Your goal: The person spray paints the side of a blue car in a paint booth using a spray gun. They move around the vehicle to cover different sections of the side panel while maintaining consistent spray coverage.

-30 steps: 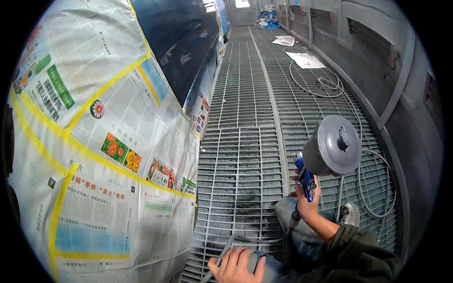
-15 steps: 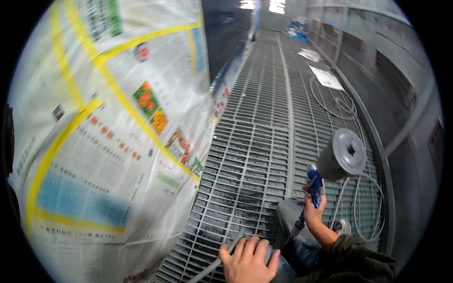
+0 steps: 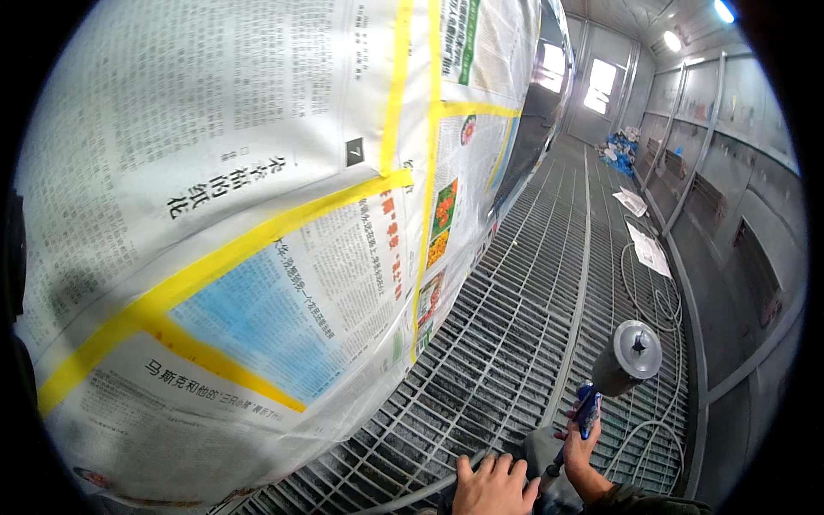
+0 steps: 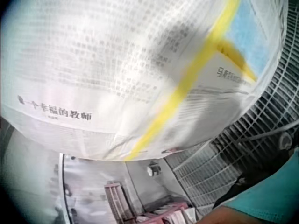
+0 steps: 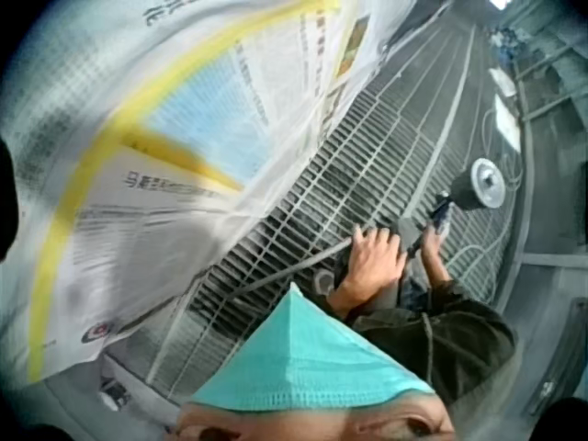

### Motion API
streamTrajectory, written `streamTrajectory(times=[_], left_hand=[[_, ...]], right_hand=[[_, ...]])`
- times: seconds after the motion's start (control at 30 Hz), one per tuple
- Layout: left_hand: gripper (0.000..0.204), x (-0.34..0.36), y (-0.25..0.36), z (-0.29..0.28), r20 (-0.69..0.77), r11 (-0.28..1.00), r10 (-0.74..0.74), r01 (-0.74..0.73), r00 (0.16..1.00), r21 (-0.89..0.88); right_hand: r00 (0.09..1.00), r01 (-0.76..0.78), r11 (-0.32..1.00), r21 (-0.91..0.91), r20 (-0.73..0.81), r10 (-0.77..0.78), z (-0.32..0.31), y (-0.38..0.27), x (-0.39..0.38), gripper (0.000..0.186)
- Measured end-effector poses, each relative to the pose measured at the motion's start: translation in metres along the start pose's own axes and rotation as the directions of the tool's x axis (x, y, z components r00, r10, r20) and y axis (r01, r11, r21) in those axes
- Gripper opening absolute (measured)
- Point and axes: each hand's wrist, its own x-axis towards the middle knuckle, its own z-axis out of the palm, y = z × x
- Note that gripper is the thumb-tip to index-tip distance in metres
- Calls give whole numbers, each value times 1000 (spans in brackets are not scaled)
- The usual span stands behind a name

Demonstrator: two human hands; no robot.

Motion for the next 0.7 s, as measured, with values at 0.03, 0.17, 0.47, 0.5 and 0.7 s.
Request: streamTrajectory(times=[0.03,0.17,0.47,0.5,0.7], left_hand=[[28,1,-2,-1,-11,1000,7,-7,1000,-2],[28,2,-7,-4,-21,1000,21,-21,1000,13],[27,9,-5,-4,1,998,54,-54,999,-33],[27,8,-5,-7,-5,998,50,-50,999,-23],[27,10,-4,-10,12,999,39,-39,999,-14]], right_hand=[[1000,-18,1000,-19,24,19,-4,8,2,57],[998,-62,998,-11,16,62,13,7,0,60],[1000,-21,1000,-13,13,21,6,7,-8,71],[1000,-21,1000,-6,20,21,9,6,-9,71],[998,-16,1000,1,63,16,3,17,-12,71]])
